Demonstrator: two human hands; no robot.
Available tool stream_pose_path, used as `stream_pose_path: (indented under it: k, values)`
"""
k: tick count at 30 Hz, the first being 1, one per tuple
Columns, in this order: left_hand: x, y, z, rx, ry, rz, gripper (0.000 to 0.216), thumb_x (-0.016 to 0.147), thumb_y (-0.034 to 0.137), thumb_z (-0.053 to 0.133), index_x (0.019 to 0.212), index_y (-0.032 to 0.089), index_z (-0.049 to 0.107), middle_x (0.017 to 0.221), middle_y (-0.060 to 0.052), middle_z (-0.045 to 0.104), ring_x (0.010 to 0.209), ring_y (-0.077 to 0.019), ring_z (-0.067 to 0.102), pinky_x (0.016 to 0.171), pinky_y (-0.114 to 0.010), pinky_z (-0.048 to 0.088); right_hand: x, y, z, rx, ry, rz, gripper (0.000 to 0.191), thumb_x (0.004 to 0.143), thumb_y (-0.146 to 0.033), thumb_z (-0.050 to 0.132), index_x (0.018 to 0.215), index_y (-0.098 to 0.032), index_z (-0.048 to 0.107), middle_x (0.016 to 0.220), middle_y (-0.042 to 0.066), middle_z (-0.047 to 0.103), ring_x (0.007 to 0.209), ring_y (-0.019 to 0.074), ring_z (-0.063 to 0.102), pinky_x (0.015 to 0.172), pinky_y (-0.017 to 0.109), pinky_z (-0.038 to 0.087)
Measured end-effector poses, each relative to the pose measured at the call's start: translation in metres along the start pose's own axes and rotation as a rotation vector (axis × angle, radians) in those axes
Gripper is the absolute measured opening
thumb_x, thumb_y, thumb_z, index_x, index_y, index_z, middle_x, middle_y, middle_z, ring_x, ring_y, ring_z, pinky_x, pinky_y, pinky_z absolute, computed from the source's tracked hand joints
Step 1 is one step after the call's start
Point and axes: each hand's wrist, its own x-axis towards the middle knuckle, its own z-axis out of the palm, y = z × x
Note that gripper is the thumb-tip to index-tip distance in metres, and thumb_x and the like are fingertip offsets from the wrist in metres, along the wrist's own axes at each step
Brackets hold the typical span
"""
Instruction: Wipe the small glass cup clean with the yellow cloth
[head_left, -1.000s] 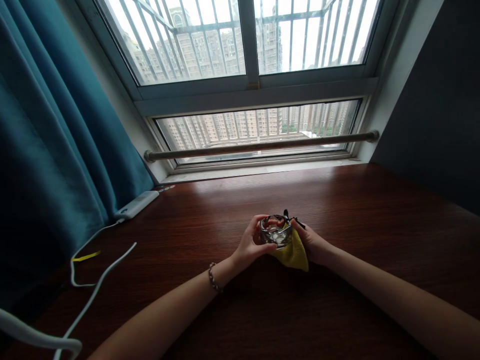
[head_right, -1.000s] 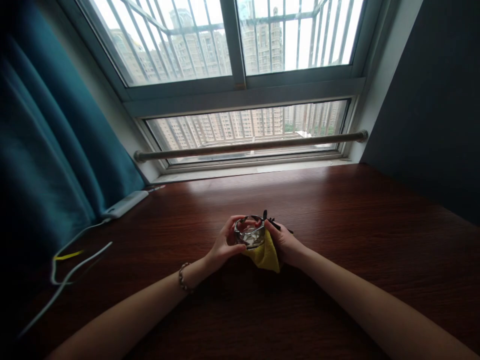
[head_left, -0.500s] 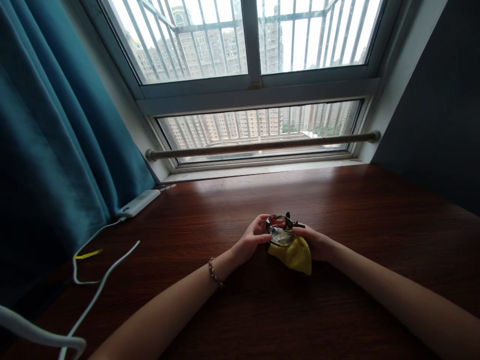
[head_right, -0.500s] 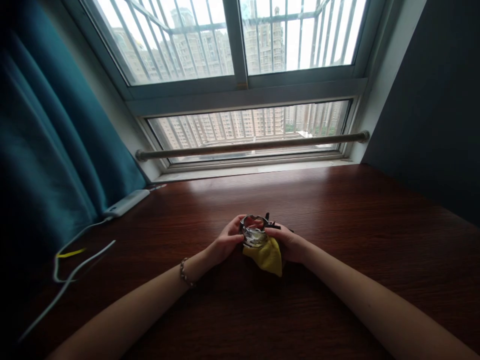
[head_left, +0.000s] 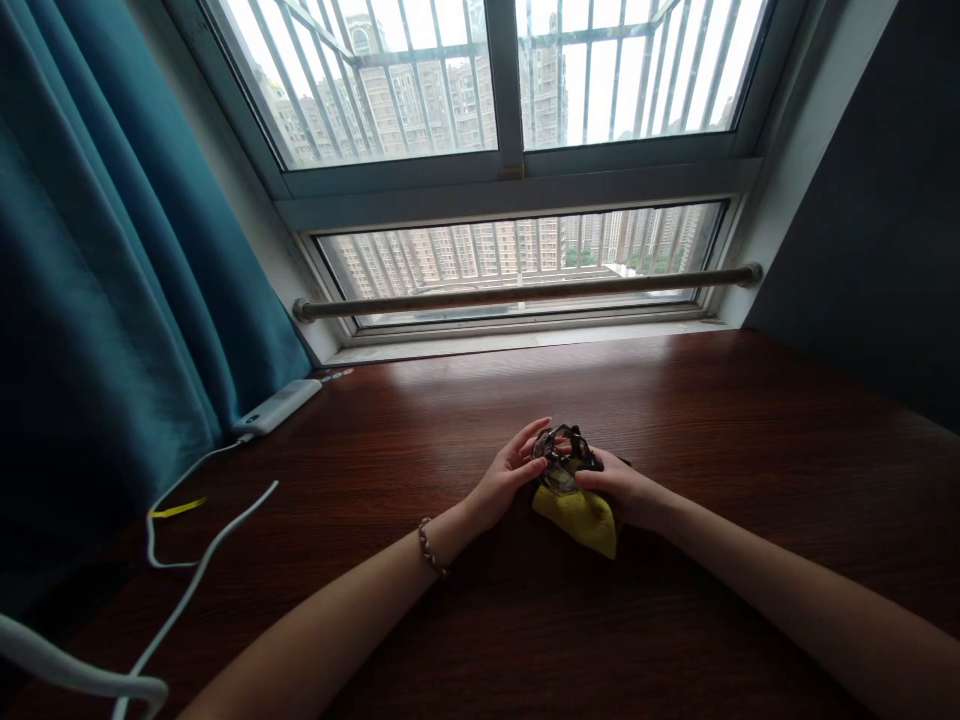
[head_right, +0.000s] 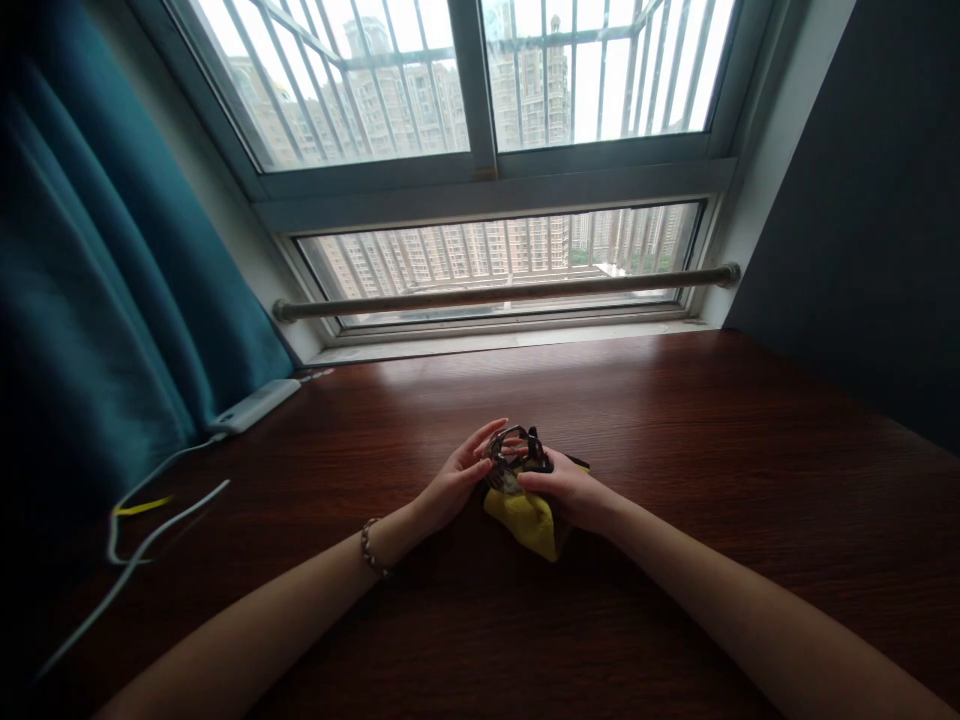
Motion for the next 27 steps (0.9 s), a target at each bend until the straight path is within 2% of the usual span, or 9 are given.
stream_pose_path:
  k: [3, 5, 7, 10, 12, 17, 22, 25, 27]
  values:
    - [0.0, -0.002, 0.002, 0.022, 0.011, 0.013, 0.054, 0.087, 0.037, 0.058, 0.137, 0.027, 0.044, 0.132, -0.01, 0.059, 0.122, -0.0255, 0.055, 0.105, -0.04, 0.039, 0.001, 0.004, 0.001, -0.017, 0.091, -0.005, 0.049, 0.071, -0.038, 0.077, 0.111, -0.014, 0.062, 0.101, 0.01, 0.069, 0.086, 0.0194, 0.066, 0.084, 0.031, 0.047]
    - [0.0, -0.002, 0.004, 0.041, 0.009, 0.021, 0.06, 0.084, 0.044, 0.06, 0.138, 0.027, 0.042, 0.133, -0.011, 0.057, 0.123, -0.0267, 0.054, 0.106, -0.041, 0.038, 0.001, 0.008, 0.001, -0.024, 0.127, -0.02, 0.044, 0.074, -0.04, 0.074, 0.108, -0.014, 0.064, 0.099, 0.009, 0.069, 0.084, 0.0189, 0.066, 0.084, 0.032, 0.047]
    - [-0.001, -0.002, 0.006, 0.069, 0.001, 0.028, 0.08, 0.069, 0.045, 0.075, 0.138, 0.025, 0.04, 0.134, -0.013, 0.055, 0.125, -0.0292, 0.052, 0.107, -0.043, 0.037, 0.002, 0.011, 0.001, -0.082, 0.139, -0.071, 0.044, 0.076, -0.043, 0.071, 0.111, -0.017, 0.063, 0.102, 0.008, 0.069, 0.085, 0.0187, 0.066, 0.085, 0.031, 0.047]
    - [-0.003, -0.002, 0.007, 0.118, 0.005, 0.031, 0.106, 0.043, 0.024, 0.09, 0.136, 0.025, 0.039, 0.131, -0.012, 0.055, 0.123, -0.0305, 0.052, 0.107, -0.044, 0.037, 0.001, 0.013, 0.002, -0.222, 0.159, -0.136, 0.048, 0.079, -0.051, 0.066, 0.112, -0.017, 0.062, 0.102, 0.007, 0.069, 0.086, 0.0182, 0.065, 0.081, 0.029, 0.046]
    - [-0.003, -0.001, 0.006, 0.141, 0.015, 0.021, 0.101, 0.044, 0.017, 0.089, 0.132, 0.025, 0.041, 0.126, -0.011, 0.058, 0.118, -0.0285, 0.055, 0.104, -0.043, 0.039, 0.0, 0.012, 0.004, -0.233, 0.172, -0.114, 0.053, 0.079, -0.058, 0.063, 0.107, -0.013, 0.064, 0.095, 0.008, 0.07, 0.081, 0.0178, 0.064, 0.075, 0.028, 0.047]
    - [-0.003, 0.004, 0.004, 0.119, -0.035, -0.029, 0.078, 0.052, 0.019, 0.085, 0.122, 0.018, 0.051, 0.119, -0.012, 0.061, 0.113, -0.0281, 0.058, 0.098, -0.04, 0.043, -0.002, 0.005, 0.009, -0.115, 0.216, 0.002, 0.063, 0.067, -0.067, 0.068, 0.09, -0.008, 0.068, 0.075, 0.009, 0.068, 0.06, 0.0159, 0.06, 0.06, 0.028, 0.045]
    - [-0.005, 0.005, 0.005, 0.006, -0.021, -0.057, 0.074, 0.058, 0.037, 0.08, 0.123, 0.02, 0.048, 0.123, -0.012, 0.062, 0.117, -0.0298, 0.057, 0.101, -0.044, 0.041, 0.0, 0.005, 0.011, -0.266, 0.279, -0.002, 0.06, 0.064, -0.07, 0.066, 0.072, -0.011, 0.064, 0.063, 0.005, 0.062, 0.056, 0.0133, 0.054, 0.056, 0.026, 0.041]
    - [-0.005, 0.007, 0.008, -0.04, 0.035, -0.082, 0.066, 0.062, 0.046, 0.075, 0.118, 0.019, 0.054, 0.114, -0.01, 0.067, 0.111, -0.029, 0.06, 0.097, -0.041, 0.043, -0.001, 0.009, 0.012, -0.368, 0.306, -0.038, 0.055, 0.065, -0.066, 0.069, 0.072, -0.011, 0.065, 0.066, 0.005, 0.063, 0.058, 0.0129, 0.051, 0.056, 0.026, 0.039]
    - [-0.005, 0.008, 0.011, -0.055, 0.071, -0.112, 0.057, 0.066, 0.051, 0.07, 0.109, 0.015, 0.06, 0.106, -0.01, 0.069, 0.104, -0.0274, 0.062, 0.094, -0.038, 0.043, -0.002, 0.011, 0.012, -0.438, 0.308, -0.072, 0.051, 0.066, -0.061, 0.071, 0.078, -0.011, 0.068, 0.076, 0.006, 0.066, 0.068, 0.016, 0.055, 0.062, 0.027, 0.041]
